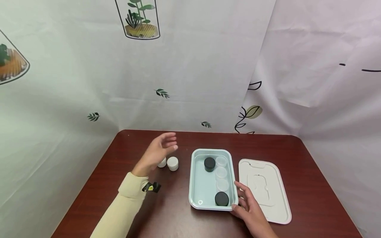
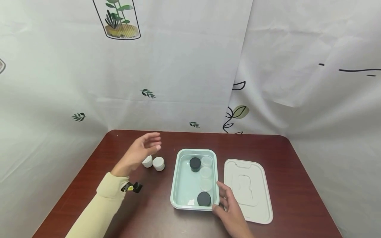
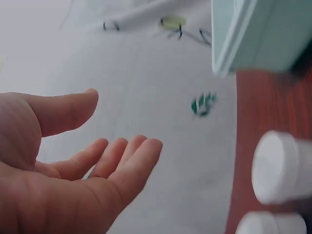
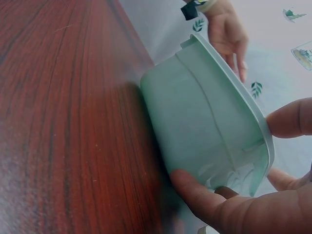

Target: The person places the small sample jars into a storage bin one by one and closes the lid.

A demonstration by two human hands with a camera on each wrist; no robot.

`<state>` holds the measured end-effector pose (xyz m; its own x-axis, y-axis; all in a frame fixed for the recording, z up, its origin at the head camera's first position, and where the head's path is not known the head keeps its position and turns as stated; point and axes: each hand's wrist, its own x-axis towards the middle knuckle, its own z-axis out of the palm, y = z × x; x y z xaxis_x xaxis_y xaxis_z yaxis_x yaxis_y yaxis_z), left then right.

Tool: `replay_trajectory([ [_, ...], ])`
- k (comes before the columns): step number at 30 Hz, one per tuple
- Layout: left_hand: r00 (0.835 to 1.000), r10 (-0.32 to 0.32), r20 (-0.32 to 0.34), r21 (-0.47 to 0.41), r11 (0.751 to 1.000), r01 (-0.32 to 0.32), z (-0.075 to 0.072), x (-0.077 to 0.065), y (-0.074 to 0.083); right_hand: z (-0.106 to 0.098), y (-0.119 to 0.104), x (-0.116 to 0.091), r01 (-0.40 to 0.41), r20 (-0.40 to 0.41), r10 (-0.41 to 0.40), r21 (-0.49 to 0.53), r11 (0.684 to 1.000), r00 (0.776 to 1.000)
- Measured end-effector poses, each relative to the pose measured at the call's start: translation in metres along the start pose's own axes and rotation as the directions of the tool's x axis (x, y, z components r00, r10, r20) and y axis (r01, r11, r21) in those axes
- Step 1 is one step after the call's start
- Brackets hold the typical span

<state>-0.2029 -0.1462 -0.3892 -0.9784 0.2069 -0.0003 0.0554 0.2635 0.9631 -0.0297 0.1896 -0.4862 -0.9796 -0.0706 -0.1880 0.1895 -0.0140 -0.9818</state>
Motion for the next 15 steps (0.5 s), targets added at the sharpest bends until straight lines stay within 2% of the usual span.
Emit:
replay_trajectory([
  [5,0.997,-0.030,-0.066,-0.060,0.998,0.026,-0.031,0.001,-0.025,-0.001,-0.001,0.000,0.009,0.018,-0.009,-0.001,1.000,1.000],
  [10,0.989,-0.080,-0.125,-0.014,0.997,0.079,-0.052,-0.001,-0.051,-0.001,-0.001,0.000,0.006,0.011,-0.006,-0.004,1.000,1.000],
  [15,0.982,-0.163,-0.093,0.001,0.987,0.164,-0.060,-0.004,-0.079,0.000,-0.001,0.001,-0.013,-0.004,0.013,-0.010,1.000,1.000],
])
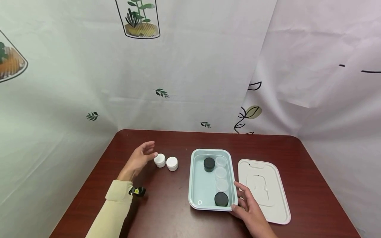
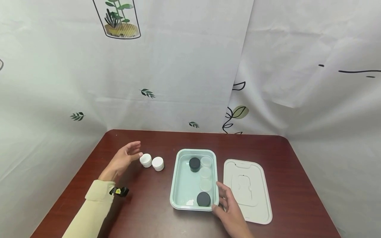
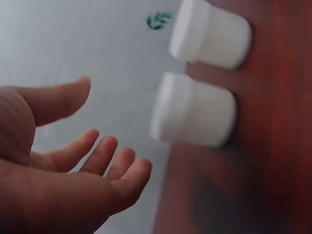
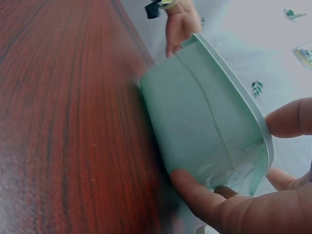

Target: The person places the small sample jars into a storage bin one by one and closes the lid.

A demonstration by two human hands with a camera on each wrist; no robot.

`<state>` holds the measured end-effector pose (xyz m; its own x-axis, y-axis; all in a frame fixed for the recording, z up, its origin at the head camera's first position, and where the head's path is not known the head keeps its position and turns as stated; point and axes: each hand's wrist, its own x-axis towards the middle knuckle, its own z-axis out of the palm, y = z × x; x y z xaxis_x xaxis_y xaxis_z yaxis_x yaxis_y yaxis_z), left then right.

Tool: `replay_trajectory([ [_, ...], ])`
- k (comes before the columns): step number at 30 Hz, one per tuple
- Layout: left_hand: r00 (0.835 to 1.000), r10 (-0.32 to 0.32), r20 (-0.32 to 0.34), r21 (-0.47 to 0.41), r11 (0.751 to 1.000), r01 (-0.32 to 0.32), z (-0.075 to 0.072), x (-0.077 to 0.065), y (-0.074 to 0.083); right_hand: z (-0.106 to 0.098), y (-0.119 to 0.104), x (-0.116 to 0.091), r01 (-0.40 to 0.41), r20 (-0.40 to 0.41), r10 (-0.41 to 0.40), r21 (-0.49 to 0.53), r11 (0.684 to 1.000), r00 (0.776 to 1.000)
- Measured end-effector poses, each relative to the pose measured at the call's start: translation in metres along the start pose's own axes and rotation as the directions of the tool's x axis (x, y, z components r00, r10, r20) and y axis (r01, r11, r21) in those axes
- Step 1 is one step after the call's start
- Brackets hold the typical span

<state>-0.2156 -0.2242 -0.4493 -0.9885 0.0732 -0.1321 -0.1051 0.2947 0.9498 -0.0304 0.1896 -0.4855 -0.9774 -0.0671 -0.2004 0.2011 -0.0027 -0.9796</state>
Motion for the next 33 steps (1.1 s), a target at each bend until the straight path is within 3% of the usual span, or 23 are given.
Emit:
replay_trajectory([
  [8,0.997,-0.036,0.064,-0.019,0.999,0.037,0.006,0.002,-0.029,0.000,-0.001,-0.001,-0.012,-0.009,0.012,-0.003,1.000,1.000],
  [14,0.997,-0.033,0.065,-0.072,0.997,0.038,0.009,0.002,-0.041,0.001,-0.001,0.000,-0.009,-0.004,0.009,0.005,1.000,1.000],
  [22,0.997,-0.018,0.075,-0.089,0.996,0.025,0.018,-0.002,-0.045,0.001,0.000,-0.001,-0.010,0.004,0.010,0.014,1.000,1.000],
  [33,0.999,-0.019,0.040,-0.053,0.998,0.021,0.024,-0.007,-0.045,0.000,-0.001,0.000,-0.024,0.032,0.023,0.026,0.999,0.999],
])
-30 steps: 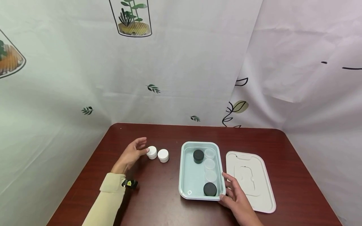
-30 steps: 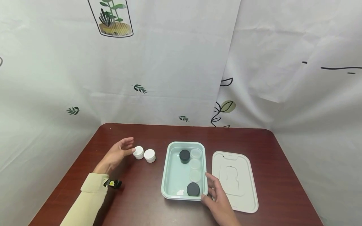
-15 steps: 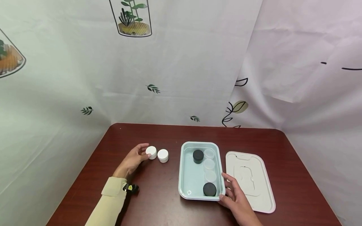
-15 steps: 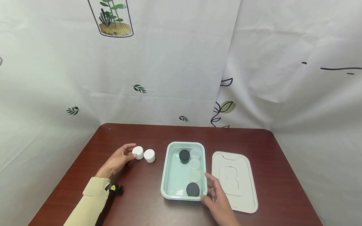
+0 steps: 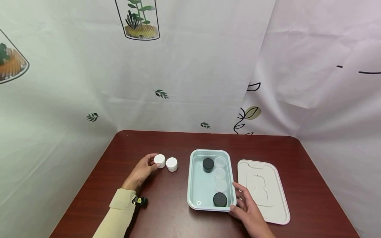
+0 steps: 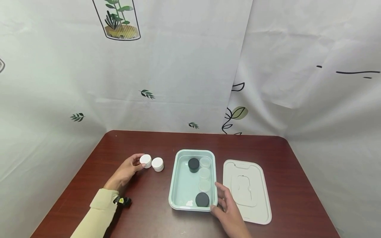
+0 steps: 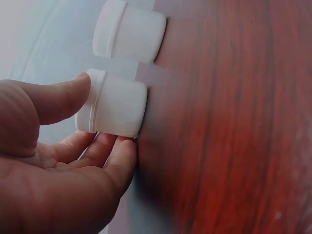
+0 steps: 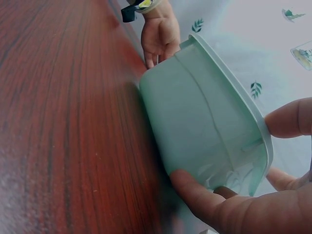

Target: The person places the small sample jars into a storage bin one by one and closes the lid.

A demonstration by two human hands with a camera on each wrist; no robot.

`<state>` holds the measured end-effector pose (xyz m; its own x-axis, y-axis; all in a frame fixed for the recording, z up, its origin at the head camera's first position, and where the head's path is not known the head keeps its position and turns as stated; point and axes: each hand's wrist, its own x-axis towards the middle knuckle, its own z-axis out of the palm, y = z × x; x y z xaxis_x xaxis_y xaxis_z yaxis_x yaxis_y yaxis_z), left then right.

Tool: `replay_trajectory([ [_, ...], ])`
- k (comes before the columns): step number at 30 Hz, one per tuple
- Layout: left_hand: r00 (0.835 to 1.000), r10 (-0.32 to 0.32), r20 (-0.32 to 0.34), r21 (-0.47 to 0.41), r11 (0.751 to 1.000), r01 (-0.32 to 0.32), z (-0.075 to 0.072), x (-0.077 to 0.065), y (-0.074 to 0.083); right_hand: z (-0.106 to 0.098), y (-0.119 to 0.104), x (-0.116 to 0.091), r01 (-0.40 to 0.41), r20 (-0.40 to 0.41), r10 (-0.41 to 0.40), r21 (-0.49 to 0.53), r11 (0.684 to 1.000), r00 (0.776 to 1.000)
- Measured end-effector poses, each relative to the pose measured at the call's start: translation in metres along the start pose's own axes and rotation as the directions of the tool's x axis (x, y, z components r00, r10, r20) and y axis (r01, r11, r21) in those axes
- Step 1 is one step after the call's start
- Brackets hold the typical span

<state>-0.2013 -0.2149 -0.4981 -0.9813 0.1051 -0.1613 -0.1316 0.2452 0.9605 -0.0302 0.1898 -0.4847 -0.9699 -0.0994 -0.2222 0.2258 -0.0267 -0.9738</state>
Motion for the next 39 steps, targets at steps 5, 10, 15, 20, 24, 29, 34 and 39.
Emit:
replay_trajectory([
  [5,1.000,-0.005,-0.010,-0.024,1.000,0.005,-0.002,0.002,0.000,-0.001,0.000,0.000,-0.002,-0.001,0.002,0.000,1.000,1.000],
  [10,1.000,0.003,-0.031,-0.018,1.000,-0.003,-0.008,0.002,0.005,-0.001,0.000,0.000,-0.006,-0.006,0.006,-0.003,1.000,1.000],
  [15,0.998,0.033,-0.046,-0.026,0.999,-0.034,-0.015,-0.001,0.019,0.000,0.000,0.000,0.006,-0.007,-0.006,-0.004,1.000,1.000],
  [20,0.996,0.078,-0.043,0.011,0.997,-0.078,-0.017,-0.007,0.042,0.000,-0.001,-0.001,0.035,0.001,-0.035,-0.007,0.999,0.999],
  [24,0.995,0.101,-0.028,0.027,0.995,-0.100,-0.008,-0.009,0.059,0.000,0.000,0.000,0.033,0.002,-0.033,-0.013,0.999,0.999],
  [29,0.989,0.145,0.029,0.021,0.989,-0.145,0.013,-0.011,0.077,0.001,-0.001,0.000,0.025,-0.016,-0.026,-0.021,0.999,1.000],
  [34,0.974,0.198,0.112,0.071,0.976,-0.207,0.037,-0.014,0.091,0.002,-0.002,0.000,0.019,-0.015,-0.020,-0.024,1.000,1.000],
  [39,0.961,0.209,0.180,0.109,0.967,-0.230,0.062,-0.018,0.104,0.002,-0.003,-0.001,0.010,-0.013,-0.010,-0.025,1.000,1.000],
])
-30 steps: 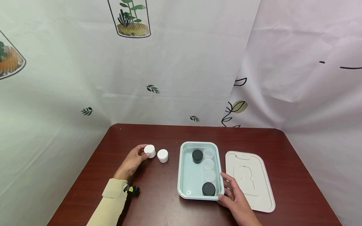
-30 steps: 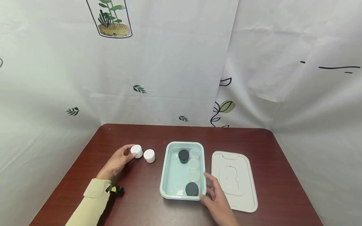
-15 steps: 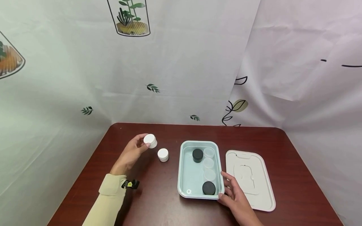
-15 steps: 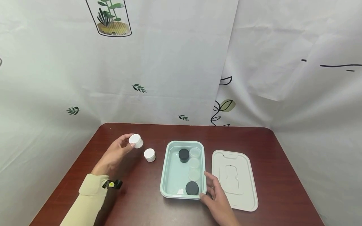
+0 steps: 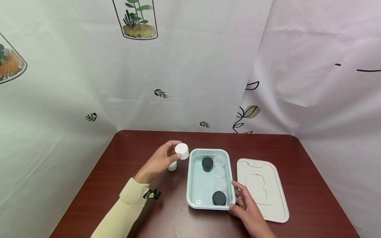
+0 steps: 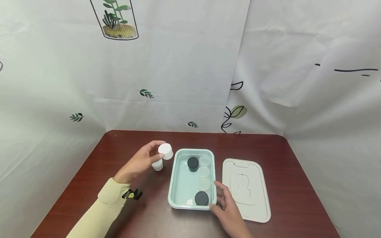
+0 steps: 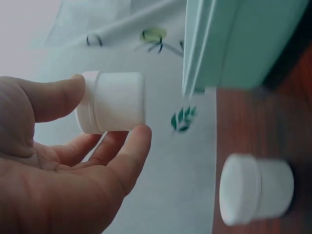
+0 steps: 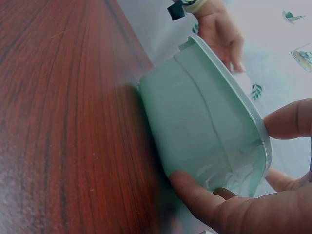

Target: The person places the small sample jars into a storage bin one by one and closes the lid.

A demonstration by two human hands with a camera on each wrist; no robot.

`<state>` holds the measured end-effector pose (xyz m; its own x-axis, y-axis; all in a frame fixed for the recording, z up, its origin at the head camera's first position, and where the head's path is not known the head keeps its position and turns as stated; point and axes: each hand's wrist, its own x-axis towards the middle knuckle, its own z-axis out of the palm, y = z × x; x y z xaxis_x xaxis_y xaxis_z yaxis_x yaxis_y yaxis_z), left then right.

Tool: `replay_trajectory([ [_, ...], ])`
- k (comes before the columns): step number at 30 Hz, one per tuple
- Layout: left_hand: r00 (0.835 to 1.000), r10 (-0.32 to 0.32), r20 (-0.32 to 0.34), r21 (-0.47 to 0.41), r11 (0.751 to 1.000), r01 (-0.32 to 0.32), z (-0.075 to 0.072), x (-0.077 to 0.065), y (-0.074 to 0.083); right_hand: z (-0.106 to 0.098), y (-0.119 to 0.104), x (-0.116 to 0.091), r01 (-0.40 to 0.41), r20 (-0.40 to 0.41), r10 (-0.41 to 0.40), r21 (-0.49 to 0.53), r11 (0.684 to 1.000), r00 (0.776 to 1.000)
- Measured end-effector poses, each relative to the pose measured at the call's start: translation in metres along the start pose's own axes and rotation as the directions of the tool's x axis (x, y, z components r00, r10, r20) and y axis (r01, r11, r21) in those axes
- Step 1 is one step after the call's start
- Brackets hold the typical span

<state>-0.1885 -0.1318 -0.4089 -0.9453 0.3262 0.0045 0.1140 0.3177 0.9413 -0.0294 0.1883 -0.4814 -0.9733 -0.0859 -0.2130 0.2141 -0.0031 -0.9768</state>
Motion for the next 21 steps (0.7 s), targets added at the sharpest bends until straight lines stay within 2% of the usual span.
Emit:
replay_trajectory([
  [9,0.986,0.083,0.144,0.064,0.994,-0.093,0.038,0.007,0.015,-0.001,0.001,0.000,0.006,0.001,-0.006,0.003,1.000,1.000],
  [17,0.983,0.007,0.184,0.223,0.974,-0.049,0.062,0.011,0.014,-0.002,0.004,0.001,0.011,0.017,-0.012,0.016,1.000,1.000],
  [21,0.979,0.008,0.206,0.308,0.949,-0.072,0.072,0.013,0.018,-0.002,0.004,0.001,0.021,0.023,-0.021,0.020,1.000,0.999],
])
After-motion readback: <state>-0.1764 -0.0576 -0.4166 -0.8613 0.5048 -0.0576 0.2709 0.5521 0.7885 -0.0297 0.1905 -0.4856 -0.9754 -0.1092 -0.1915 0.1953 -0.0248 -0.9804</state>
